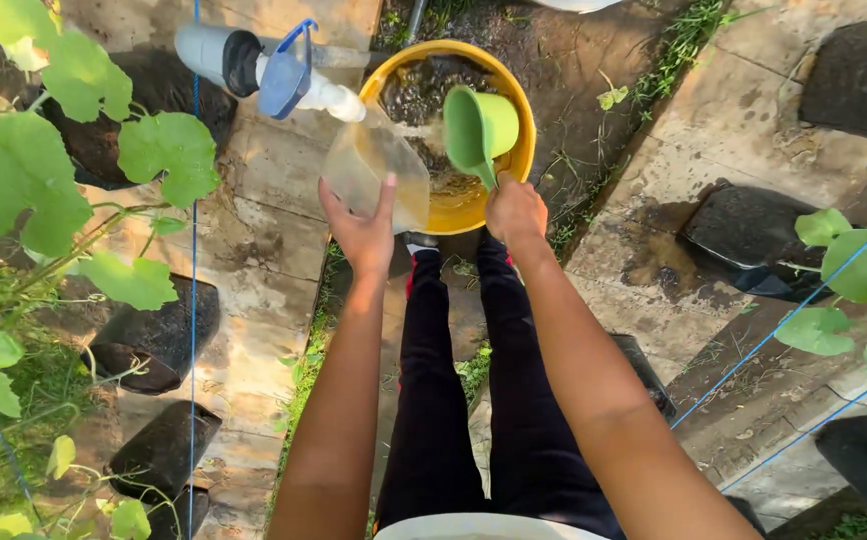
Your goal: Watering potted plants in a garden or greenhouse using a plastic container and scoop.
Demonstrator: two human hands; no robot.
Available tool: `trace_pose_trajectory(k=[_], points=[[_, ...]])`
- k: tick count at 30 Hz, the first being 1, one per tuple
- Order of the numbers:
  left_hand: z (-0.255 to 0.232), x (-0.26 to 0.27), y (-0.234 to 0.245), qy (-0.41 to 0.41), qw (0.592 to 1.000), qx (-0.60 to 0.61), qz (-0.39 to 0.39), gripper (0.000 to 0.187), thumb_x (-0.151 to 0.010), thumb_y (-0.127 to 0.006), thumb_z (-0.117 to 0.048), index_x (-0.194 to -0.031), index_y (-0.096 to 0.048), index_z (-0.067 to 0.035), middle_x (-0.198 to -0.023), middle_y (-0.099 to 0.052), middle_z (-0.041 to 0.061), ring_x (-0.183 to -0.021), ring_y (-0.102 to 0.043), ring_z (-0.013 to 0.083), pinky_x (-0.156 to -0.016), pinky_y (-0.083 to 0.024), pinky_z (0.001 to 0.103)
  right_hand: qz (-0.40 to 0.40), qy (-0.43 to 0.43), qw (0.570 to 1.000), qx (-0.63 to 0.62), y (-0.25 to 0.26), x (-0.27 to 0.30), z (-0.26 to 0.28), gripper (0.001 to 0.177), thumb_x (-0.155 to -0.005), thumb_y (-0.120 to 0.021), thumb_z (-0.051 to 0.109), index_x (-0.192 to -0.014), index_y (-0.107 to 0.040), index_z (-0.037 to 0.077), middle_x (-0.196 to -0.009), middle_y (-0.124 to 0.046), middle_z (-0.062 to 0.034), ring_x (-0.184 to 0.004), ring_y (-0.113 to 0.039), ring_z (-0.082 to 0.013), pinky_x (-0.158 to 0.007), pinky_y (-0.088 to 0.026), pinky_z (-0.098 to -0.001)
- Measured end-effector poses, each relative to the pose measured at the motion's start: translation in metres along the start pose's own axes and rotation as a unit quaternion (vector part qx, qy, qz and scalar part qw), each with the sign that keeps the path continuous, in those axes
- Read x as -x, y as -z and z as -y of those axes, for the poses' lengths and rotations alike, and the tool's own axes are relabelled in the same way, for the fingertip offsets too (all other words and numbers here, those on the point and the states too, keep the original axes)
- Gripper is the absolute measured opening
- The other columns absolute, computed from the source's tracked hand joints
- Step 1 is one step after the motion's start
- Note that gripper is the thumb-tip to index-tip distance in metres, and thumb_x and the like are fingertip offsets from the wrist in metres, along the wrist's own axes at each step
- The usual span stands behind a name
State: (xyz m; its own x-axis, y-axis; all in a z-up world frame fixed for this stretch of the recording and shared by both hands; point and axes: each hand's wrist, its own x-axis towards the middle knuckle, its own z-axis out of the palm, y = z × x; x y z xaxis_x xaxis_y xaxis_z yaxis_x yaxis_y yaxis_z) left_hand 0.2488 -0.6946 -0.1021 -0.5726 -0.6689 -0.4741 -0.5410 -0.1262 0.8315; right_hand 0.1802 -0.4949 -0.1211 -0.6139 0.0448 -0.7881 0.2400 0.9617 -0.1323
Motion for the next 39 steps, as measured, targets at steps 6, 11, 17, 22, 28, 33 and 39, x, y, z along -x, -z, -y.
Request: trace_pose_trajectory(k=[6, 11, 17, 22, 28, 33, 39], points=[[0.002, -0.012, 0.015, -0.075, 0.997, 0.014, 0.021, 0.095, -0.089, -0.088, -0.017, -0.157, -0.025, 0.004, -0.150, -0.048, 0.024, -0.136, -0.052, 0.0282, -0.113, -0.048, 0.037, 0.026, -0.069, 0.996, -0.059, -0.022, -0.019, 0.013, 0.029, -0.100, -0.051, 0.031, -0.122, -0.064, 0.016, -0.118, -0.067, -0.0228, -0.112, -0.063, -0.0435, -0.095, -0.050, -0.0526], [-0.001, -0.014, 0.024, -0.068, 0.997, 0.013, 0.032, 0.096, -0.088, -0.087, -0.016, -0.157, -0.022, 0.001, -0.156, -0.042, 0.022, -0.145, -0.044, 0.0295, -0.113, -0.045, 0.038, 0.051, -0.055, 0.991, -0.107, -0.065, -0.046, -0.002, 0.031, -0.101, -0.051, 0.034, -0.115, -0.068, 0.012, -0.115, -0.068, -0.0237, -0.112, -0.063, -0.0439, -0.097, -0.048, -0.0518], [-0.014, -0.011, 0.021, -0.069, 0.996, 0.026, 0.054, 0.095, -0.091, -0.086, -0.016, -0.160, -0.024, 0.000, -0.158, -0.045, 0.020, -0.146, -0.047, 0.0291, -0.121, -0.041, 0.039, 0.100, -0.078, 0.969, -0.211, -0.089, -0.057, -0.011, 0.033, -0.101, -0.050, 0.034, -0.103, -0.070, 0.007, -0.095, -0.072, -0.0191, -0.094, -0.069, -0.0353, -0.088, -0.051, -0.0452], [-0.015, -0.011, 0.020, -0.091, 0.994, -0.011, 0.055, 0.093, -0.091, -0.087, -0.014, -0.159, -0.025, 0.000, -0.156, -0.047, 0.020, -0.145, -0.049, 0.0282, -0.121, -0.042, 0.039, 0.127, -0.102, 0.930, -0.330, -0.089, -0.058, -0.015, 0.029, -0.100, -0.053, 0.033, -0.090, -0.064, 0.008, -0.068, -0.059, -0.0080, -0.057, -0.053, -0.0193, -0.054, -0.040, -0.0361], [-0.011, -0.014, 0.018, -0.122, 0.990, -0.014, 0.071, 0.092, -0.092, -0.086, -0.012, -0.159, -0.025, 0.003, -0.156, -0.047, 0.021, -0.144, -0.048, 0.0282, -0.122, -0.041, 0.038, 0.144, -0.118, 0.863, -0.469, -0.079, -0.054, -0.020, 0.032, -0.099, -0.057, 0.035, -0.080, -0.056, 0.010, -0.059, -0.046, 0.0004, -0.042, -0.036, -0.0098, -0.039, -0.026, -0.0293], [-0.012, -0.010, 0.011, -0.137, 0.987, -0.040, 0.071, 0.092, -0.092, -0.086, -0.011, -0.159, -0.026, 0.005, -0.156, -0.047, 0.023, -0.145, -0.048, 0.0283, -0.123, -0.039, 0.039, 0.123, -0.056, 0.852, -0.506, -0.068, -0.047, -0.023, 0.035, -0.100, -0.055, 0.034, -0.074, -0.052, 0.010, -0.052, -0.041, 0.0006, -0.040, -0.033, -0.0107, -0.038, -0.024, -0.0305], [0.005, -0.013, 0.000, -0.105, 0.991, -0.048, 0.067, 0.092, -0.092, -0.086, -0.015, -0.159, -0.026, 0.005, -0.157, -0.045, 0.022, -0.145, -0.047, 0.0280, -0.122, -0.039, 0.038, 0.100, -0.019, 0.815, -0.570, -0.061, -0.036, -0.046, 0.038, -0.101, -0.058, 0.029, -0.069, -0.050, 0.010, -0.055, -0.042, 0.0028, -0.043, -0.039, -0.0084, -0.041, -0.028, -0.0278]])
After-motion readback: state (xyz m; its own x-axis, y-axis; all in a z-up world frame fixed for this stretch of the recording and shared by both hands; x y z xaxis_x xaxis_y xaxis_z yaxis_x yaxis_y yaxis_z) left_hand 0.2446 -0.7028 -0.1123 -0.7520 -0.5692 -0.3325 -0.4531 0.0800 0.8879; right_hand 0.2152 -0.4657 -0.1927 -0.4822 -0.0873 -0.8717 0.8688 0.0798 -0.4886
